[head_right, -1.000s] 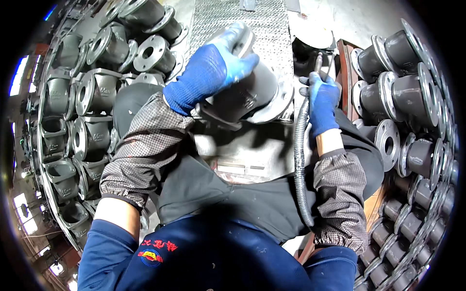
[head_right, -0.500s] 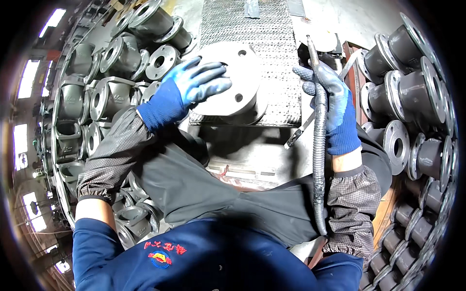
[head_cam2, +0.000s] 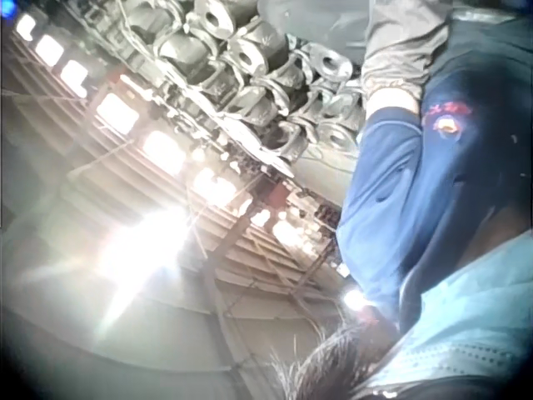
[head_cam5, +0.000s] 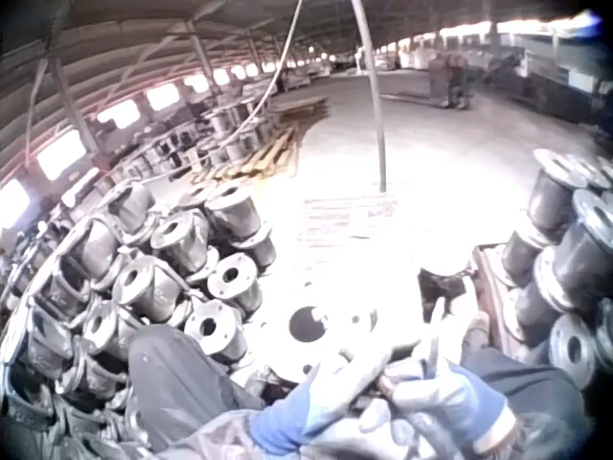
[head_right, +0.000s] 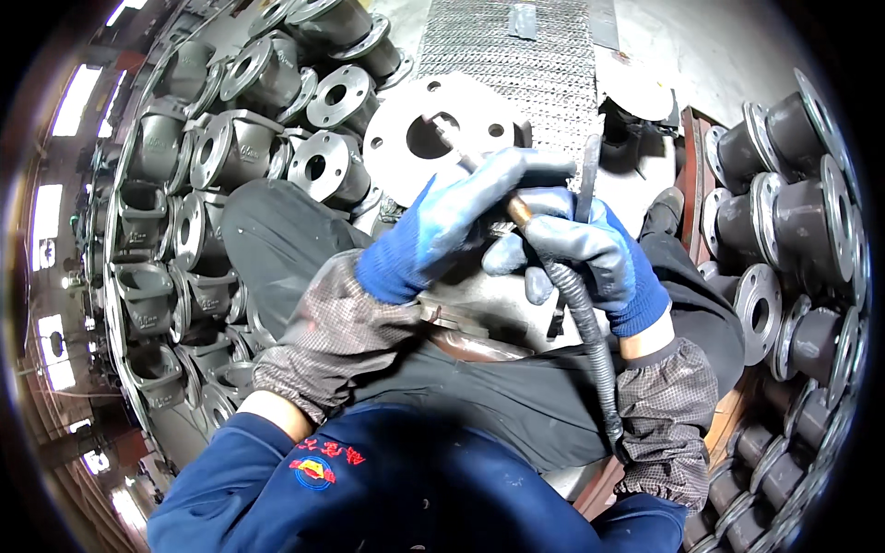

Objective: The person handles industrial metal fittings, using a handheld grinding tool to smooth the interior and exterior surfaces of the metal components.

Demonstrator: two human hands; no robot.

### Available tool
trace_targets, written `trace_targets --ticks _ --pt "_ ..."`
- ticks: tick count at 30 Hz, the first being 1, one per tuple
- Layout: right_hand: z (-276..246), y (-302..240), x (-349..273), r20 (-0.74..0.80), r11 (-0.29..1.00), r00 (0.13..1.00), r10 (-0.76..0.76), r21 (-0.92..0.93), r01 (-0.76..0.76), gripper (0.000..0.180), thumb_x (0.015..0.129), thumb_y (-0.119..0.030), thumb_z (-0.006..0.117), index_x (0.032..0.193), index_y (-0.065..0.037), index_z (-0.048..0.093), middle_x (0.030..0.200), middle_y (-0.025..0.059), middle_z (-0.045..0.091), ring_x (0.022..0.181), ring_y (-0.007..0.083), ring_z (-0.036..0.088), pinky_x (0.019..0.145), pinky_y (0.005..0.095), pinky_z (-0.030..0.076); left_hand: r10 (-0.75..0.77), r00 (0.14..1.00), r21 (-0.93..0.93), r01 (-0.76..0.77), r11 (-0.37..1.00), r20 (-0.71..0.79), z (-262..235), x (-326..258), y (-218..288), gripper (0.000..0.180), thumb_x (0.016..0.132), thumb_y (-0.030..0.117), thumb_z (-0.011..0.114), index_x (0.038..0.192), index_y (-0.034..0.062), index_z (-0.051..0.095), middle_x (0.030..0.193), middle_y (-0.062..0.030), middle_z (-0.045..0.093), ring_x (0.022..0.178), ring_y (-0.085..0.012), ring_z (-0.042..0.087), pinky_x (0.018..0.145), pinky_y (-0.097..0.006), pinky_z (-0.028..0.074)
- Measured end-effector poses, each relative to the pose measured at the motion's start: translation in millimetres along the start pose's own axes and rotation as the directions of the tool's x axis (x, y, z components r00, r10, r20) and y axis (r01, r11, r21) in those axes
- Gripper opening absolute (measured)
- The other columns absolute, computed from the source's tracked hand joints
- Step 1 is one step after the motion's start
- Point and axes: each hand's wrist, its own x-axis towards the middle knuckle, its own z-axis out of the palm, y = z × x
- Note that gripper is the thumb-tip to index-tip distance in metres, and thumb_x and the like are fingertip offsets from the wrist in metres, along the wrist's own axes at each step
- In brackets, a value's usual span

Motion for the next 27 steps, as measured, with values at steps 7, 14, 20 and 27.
trace_targets --ticks 7,14,20,27 --pt "-7.5 3.9 2.9 -0.082 1.0 0.996 -0.025 -0.01 0.024 0.038 0.097 -0.03 0.046 0.116 0.003 0.049 0.077 0.017 0.063 0.048 0.0159 0.057 0.043 0.0217 0.047 -0.337 0.938 -0.356 0.342 0.87 0.078 13.5 35.1 3.4 0.041 0.1 0.029 0.039 0.102 -0.0027 0.064 0.085 -0.0094 0.067 0.064 -0.0105 0.058 0.058 -0.022 0.046" --pt "-48.3 11.2 15.3 -0.203 0.173 0.719 -0.665 -0.978 -0.116 0.022 0.084 -0.02 0.068 0.087 0.002 0.066 0.066 0.0143 0.063 0.06 0.0177 0.063 0.057 0.0322 0.048 -0.413 0.865 -0.638 0.151 0.755 -0.285 62.6 78.3 -47.3 0.032 0.097 0.027 0.052 0.095 -0.005 0.058 0.078 -0.013 0.067 0.067 -0.0175 0.063 0.06 -0.031 0.053" --pt "-52.6 -5.1 22.1 -0.632 0.889 0.711 -0.309 -0.457 -0.02 0.026 0.088 -0.018 0.064 0.099 0.006 0.063 0.076 0.0061 0.063 0.065 0.0148 0.065 0.05 0.0217 0.046 -0.362 0.915 -0.09 0.352 0.932 -0.176 36.2 69.6 -32.2 0.038 0.093 0.031 0.057 0.098 -0.0061 0.064 0.081 -0.0111 0.067 0.072 -0.0165 0.062 0.069 -0.032 0.05" --pt "-137.9 41.9 48.4 -0.776 0.956 0.631 0.009 -0.178 -0.232 0.024 0.089 -0.022 0.052 0.093 0.001 0.059 0.075 0.0126 0.065 0.057 0.0158 0.058 0.05 0.0253 0.044 -0.181 0.881 0.221 0.3 0.928 -0.437 -116.9 37.7 -1.8 0.03 0.095 0.025 0.056 0.113 0.0026 0.065 0.106 -0.0092 0.066 0.098 -0.0156 0.062 0.083 -0.025 0.051"
